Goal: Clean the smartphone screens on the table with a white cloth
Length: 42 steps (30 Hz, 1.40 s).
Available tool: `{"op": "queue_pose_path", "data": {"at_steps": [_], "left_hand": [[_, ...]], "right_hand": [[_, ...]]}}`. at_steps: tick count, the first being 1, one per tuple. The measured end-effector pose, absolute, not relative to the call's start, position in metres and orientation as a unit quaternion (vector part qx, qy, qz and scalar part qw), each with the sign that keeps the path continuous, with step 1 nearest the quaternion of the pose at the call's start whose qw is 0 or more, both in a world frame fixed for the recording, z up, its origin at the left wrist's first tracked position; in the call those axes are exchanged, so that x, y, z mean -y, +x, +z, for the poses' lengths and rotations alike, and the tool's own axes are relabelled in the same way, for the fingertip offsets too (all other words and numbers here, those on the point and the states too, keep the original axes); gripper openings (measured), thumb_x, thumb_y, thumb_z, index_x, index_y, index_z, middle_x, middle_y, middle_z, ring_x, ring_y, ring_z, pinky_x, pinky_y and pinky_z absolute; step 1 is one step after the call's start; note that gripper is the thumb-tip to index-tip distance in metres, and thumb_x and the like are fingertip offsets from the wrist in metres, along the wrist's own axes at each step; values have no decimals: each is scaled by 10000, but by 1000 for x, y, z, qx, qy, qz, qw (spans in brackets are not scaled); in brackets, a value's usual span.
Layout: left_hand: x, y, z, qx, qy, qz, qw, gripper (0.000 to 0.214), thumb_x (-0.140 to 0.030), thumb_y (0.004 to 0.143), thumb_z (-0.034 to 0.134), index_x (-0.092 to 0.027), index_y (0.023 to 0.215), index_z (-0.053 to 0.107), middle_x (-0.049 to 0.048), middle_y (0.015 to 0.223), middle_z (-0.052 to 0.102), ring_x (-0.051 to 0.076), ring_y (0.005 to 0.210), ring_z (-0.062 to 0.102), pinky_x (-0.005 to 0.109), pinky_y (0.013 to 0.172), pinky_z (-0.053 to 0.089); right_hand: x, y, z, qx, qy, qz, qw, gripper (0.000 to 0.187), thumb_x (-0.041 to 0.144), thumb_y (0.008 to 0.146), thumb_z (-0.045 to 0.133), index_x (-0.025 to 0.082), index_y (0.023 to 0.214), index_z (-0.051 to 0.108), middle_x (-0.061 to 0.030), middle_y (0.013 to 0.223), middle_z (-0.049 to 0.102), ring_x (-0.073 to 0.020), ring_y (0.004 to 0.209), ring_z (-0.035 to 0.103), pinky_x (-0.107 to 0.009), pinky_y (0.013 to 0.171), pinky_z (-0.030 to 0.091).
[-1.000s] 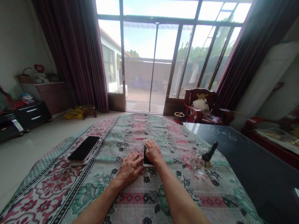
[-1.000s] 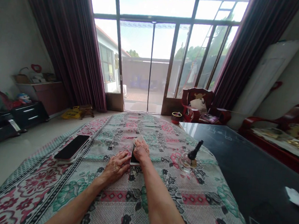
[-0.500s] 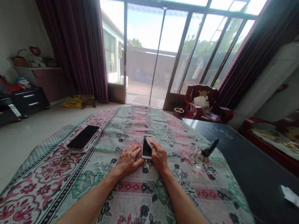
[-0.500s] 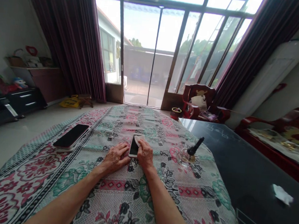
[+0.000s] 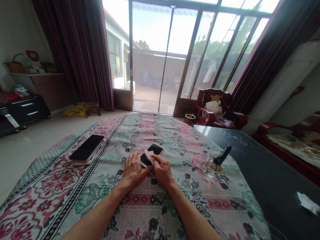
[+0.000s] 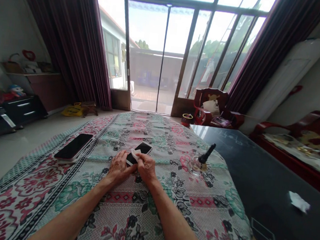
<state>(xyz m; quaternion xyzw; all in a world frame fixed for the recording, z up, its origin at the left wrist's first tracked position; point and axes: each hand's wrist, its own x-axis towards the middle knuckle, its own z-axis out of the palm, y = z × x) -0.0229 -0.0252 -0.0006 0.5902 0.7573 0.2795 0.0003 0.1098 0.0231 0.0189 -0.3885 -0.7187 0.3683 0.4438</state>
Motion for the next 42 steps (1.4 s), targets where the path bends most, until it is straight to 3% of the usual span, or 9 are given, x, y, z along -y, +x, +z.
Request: {"op": "queue_pose_path", "data": {"at_steps": [5,11,16,21,30,42], "left_hand": [[24,-44,11,-727,645,235,8,689,-504,702,678,-104,1246,543,203,1400,476,338,1331,404,442,1101,331],[34,-86,31,-675,720,139,85,716,-392,634,718,-170,1292,543,135,1483,414,314,1390,336,421,1136,299],[35,-72,33,-683,711,162,41,800,-460,702,683,-142,1394,438,155,1491,400,324,1402,311,452,1138,281],[32,-47,25,-661,722,203,8,646,-453,792,619,-137,1342,494,158,1400,509,294,1307,451,418,1094,348],[29,-44,23,-651,727,219,19,617,-387,751,655,-161,1310,528,139,1352,558,286,1250,511,399,1081,382],[25,-37,21,-644,726,238,33,605,-375,755,678,-143,1296,541,143,1328,574,292,1270,487,407,1102,354]], "right_hand": [[-32,116,24,680,-395,373,493,359,277,788,424,187,954,729,-33,896,735,-193,819,656,-285,765,512],[-54,135,25,622,-461,309,552,400,322,813,393,167,1000,711,-51,921,727,-200,832,643,-293,770,497],[-60,142,22,675,-492,213,507,361,206,814,388,175,977,708,-77,1008,716,-201,946,636,-299,885,465],[-58,141,22,752,-465,140,446,353,110,823,400,176,1025,682,-82,1057,686,-182,1020,606,-278,953,425],[-49,135,25,827,-471,82,296,277,224,896,489,191,1119,650,-70,1071,687,-204,1030,589,-284,949,374],[-55,130,22,799,-501,114,311,289,161,887,492,164,1123,659,-79,1093,701,-194,1027,615,-268,928,386]]}}
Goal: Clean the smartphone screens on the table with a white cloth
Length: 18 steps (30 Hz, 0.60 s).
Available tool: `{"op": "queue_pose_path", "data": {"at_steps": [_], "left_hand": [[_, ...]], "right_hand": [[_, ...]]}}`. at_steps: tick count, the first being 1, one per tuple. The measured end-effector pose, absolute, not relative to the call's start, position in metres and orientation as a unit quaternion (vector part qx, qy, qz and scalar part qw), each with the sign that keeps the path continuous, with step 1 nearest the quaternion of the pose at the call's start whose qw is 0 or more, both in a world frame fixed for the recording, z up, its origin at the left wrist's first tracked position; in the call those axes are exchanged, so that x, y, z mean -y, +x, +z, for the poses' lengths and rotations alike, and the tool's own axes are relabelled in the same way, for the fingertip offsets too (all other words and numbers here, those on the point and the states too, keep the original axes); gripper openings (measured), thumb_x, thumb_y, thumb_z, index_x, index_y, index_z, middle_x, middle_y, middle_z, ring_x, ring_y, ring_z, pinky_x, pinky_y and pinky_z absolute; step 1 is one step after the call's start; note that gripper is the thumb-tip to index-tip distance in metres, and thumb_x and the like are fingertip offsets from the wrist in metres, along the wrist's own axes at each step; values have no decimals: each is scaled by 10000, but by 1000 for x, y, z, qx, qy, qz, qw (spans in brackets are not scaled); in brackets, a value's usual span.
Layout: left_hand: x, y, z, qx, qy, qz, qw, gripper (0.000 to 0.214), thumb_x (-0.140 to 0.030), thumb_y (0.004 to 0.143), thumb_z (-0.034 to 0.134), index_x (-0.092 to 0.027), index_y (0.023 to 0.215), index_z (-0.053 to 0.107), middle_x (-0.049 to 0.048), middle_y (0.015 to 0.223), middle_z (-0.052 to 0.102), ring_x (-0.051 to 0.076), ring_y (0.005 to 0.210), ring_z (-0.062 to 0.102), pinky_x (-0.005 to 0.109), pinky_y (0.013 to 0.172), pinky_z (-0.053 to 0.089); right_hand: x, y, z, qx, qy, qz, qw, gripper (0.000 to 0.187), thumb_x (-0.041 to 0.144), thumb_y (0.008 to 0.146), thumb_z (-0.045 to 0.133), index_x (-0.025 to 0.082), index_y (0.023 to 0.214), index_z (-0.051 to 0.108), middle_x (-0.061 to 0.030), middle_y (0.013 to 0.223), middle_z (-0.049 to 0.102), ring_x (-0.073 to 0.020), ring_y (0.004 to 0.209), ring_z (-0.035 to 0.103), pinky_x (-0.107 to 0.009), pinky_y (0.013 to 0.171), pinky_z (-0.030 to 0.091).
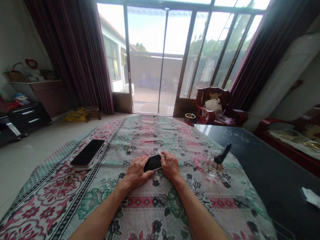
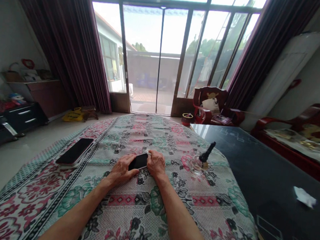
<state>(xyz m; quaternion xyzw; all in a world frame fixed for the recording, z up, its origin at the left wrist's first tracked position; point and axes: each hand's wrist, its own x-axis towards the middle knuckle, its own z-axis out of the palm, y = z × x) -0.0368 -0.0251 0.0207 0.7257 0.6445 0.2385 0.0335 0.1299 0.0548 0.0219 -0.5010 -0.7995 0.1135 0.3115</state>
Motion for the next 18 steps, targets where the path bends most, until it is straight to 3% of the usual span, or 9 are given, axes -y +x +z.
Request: {"op": "queue_pose_path", "data": {"at_steps": [10,18], "left_hand": [[25,-35,23,-650,716,250,54,560,-322,748,677,-164,1271,553,110,1315,590,275,1225,513,397,1083,363],[25,-40,27,-631,729,256,68,542,-330,735,695,-174,1240,576,95,1250,623,266,1191,526,382,1049,390]], "right_hand": [[-49,139,18,740,-545,121,375,213,149,794,549,201,891,732,-53,911,741,-194,891,662,-250,831,445],[-60,135,10,781,-488,117,371,288,154,854,513,230,1045,714,-21,1021,737,-183,950,655,-261,894,431]]}}
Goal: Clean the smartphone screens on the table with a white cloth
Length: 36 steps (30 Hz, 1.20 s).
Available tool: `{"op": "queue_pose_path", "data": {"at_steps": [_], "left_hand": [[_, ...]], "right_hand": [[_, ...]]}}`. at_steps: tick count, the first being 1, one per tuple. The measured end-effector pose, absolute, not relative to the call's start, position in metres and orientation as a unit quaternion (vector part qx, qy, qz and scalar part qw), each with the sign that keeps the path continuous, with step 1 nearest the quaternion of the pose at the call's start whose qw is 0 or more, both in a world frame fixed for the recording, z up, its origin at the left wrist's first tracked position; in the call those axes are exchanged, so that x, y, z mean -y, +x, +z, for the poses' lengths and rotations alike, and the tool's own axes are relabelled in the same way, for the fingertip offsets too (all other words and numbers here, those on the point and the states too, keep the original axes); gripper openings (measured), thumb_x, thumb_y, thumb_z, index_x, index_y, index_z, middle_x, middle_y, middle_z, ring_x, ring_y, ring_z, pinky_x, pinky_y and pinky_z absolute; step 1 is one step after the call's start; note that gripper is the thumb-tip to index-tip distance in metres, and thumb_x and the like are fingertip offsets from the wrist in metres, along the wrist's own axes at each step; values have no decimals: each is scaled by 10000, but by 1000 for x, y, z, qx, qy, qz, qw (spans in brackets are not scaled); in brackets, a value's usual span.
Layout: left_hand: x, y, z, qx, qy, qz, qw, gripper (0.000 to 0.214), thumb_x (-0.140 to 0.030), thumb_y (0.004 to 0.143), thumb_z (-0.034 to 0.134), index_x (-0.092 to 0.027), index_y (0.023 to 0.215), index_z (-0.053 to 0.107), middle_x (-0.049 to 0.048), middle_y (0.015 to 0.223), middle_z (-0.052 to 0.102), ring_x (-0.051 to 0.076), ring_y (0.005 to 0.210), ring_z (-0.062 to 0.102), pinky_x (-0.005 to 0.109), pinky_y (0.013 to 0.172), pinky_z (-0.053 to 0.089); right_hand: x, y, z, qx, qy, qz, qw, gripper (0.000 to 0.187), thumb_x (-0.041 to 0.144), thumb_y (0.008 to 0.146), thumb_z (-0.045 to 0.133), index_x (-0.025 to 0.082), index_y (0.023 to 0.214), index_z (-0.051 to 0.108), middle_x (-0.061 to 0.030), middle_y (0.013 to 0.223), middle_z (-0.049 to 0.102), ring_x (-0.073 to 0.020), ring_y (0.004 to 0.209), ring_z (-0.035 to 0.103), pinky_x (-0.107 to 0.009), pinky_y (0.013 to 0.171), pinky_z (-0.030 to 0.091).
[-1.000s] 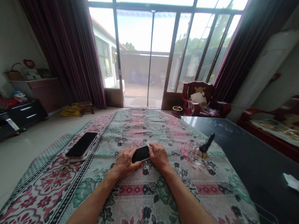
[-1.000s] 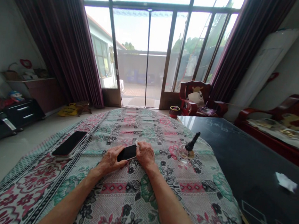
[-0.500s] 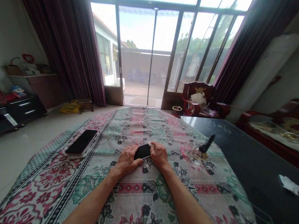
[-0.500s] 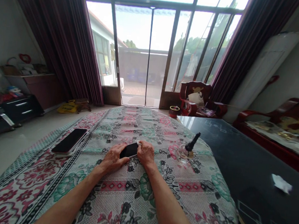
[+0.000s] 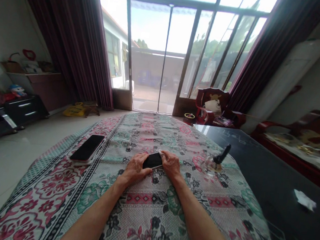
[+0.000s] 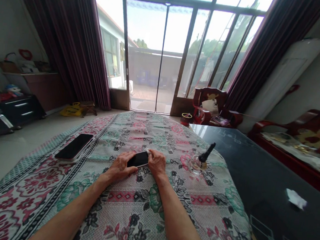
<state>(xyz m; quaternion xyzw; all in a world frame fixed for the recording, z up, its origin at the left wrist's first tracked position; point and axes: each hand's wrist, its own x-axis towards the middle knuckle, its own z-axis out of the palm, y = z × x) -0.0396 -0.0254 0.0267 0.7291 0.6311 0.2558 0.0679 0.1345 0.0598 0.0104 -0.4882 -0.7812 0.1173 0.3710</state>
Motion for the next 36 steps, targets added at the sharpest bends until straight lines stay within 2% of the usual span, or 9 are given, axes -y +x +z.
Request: {"op": "queue_pose_path", "data": {"at_steps": [4,11,20,25,36], "left_hand": [[26,-39,26,-636,727,250,65,527,-336,737,693,-186,1230,581,90,1257,618,267,1196,521,379,1055,381],[26,-38,26,-636,725,257,61,542,-326,725,698,-154,1225,578,109,1253,616,276,1198,521,372,1045,391],[27,-38,26,-636,722,264,68,539,-329,716,697,-172,1219,587,95,1240,622,272,1183,526,380,1044,395],[28,-38,29,-635,721,269,72,506,-333,715,692,-197,1193,599,83,1215,636,273,1173,532,385,1018,411],[26,-38,29,-637,720,265,73,534,-333,714,699,-167,1209,584,106,1220,630,274,1178,529,372,1016,410]], "right_hand": [[-62,134,10,776,-502,112,364,272,157,842,526,218,1024,719,-32,1009,737,-190,954,648,-264,889,430],[-55,137,13,759,-519,100,381,200,127,770,550,209,835,720,-40,882,727,-181,886,648,-250,862,430],[-63,132,10,786,-490,89,366,254,155,843,521,240,971,723,-17,975,731,-167,933,638,-244,881,412],[-66,128,15,796,-489,64,351,245,146,840,526,229,941,733,-37,912,728,-167,904,638,-238,851,414],[-37,161,15,828,-438,39,346,223,129,796,528,201,887,718,-34,823,691,-182,833,600,-269,823,412]]}}
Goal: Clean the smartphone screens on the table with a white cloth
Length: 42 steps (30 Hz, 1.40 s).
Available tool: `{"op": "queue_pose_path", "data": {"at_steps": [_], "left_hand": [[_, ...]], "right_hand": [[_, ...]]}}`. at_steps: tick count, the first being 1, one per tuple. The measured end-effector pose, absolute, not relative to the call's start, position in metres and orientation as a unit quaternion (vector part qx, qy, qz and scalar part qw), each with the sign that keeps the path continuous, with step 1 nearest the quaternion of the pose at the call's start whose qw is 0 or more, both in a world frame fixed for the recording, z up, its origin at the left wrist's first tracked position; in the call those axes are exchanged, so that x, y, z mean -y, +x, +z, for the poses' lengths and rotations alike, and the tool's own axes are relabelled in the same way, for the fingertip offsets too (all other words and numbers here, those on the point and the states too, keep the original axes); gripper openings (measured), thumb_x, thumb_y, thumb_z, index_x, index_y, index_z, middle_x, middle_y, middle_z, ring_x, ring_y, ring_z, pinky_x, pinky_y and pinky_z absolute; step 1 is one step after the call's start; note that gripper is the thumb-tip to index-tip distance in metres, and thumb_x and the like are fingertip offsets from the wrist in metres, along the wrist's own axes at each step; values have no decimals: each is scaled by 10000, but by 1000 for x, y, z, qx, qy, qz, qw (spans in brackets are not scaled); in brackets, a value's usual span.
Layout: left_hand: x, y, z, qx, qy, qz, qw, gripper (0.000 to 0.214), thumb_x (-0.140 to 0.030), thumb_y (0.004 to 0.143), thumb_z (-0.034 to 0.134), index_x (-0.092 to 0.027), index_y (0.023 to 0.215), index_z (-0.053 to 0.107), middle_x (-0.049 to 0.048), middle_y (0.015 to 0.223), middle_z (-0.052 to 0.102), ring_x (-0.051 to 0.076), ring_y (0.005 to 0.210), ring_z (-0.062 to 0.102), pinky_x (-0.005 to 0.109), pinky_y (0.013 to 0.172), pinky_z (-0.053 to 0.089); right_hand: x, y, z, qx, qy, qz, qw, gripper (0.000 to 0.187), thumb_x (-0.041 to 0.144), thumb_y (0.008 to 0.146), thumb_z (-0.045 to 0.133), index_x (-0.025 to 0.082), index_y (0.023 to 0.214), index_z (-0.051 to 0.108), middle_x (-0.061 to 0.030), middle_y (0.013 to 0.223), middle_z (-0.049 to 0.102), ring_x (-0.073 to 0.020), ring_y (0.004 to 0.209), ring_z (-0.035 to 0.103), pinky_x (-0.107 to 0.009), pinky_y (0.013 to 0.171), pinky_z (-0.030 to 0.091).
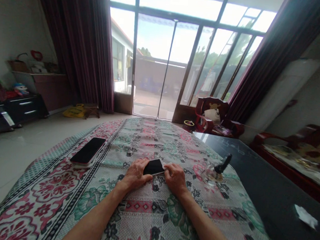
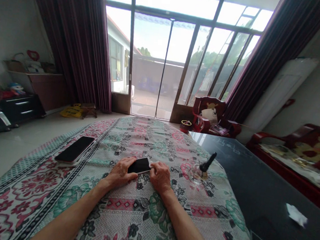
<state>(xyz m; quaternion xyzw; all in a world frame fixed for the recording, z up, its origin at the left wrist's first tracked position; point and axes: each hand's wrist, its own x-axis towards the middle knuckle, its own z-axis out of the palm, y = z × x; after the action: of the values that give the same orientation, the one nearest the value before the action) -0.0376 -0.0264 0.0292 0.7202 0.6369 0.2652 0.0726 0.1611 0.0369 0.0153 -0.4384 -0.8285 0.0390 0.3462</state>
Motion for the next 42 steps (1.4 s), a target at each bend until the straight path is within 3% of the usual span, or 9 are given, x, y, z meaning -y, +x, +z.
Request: {"op": "queue_pose_path", "data": {"at_steps": [19,29,35,42], "left_hand": [[26,-40,31,-634,722,262,89,491,-362,700,709,-222,1158,604,69,1190,642,273,1133,556,363,987,417],[26,-40,30,-615,734,277,73,497,-345,709,706,-169,1161,597,90,1172,641,267,1119,555,354,995,414],[27,-42,32,-620,732,272,79,490,-348,703,712,-202,1158,603,70,1194,636,263,1131,553,349,997,412],[29,-28,30,-670,692,263,56,598,-457,741,678,-157,1243,558,145,1279,593,325,1213,500,421,1026,393]], "right_hand": [[-69,129,14,815,-466,63,339,273,133,820,506,232,941,731,-27,909,708,-168,864,617,-256,851,423],[-47,152,13,833,-433,46,342,243,125,815,502,196,912,714,-41,866,690,-185,885,605,-281,868,404],[-32,166,11,838,-423,36,342,239,127,805,502,209,900,705,-30,855,683,-186,868,600,-282,856,407],[-29,165,11,826,-439,52,349,272,141,829,489,208,987,701,-44,952,700,-191,916,613,-292,872,418]]}}
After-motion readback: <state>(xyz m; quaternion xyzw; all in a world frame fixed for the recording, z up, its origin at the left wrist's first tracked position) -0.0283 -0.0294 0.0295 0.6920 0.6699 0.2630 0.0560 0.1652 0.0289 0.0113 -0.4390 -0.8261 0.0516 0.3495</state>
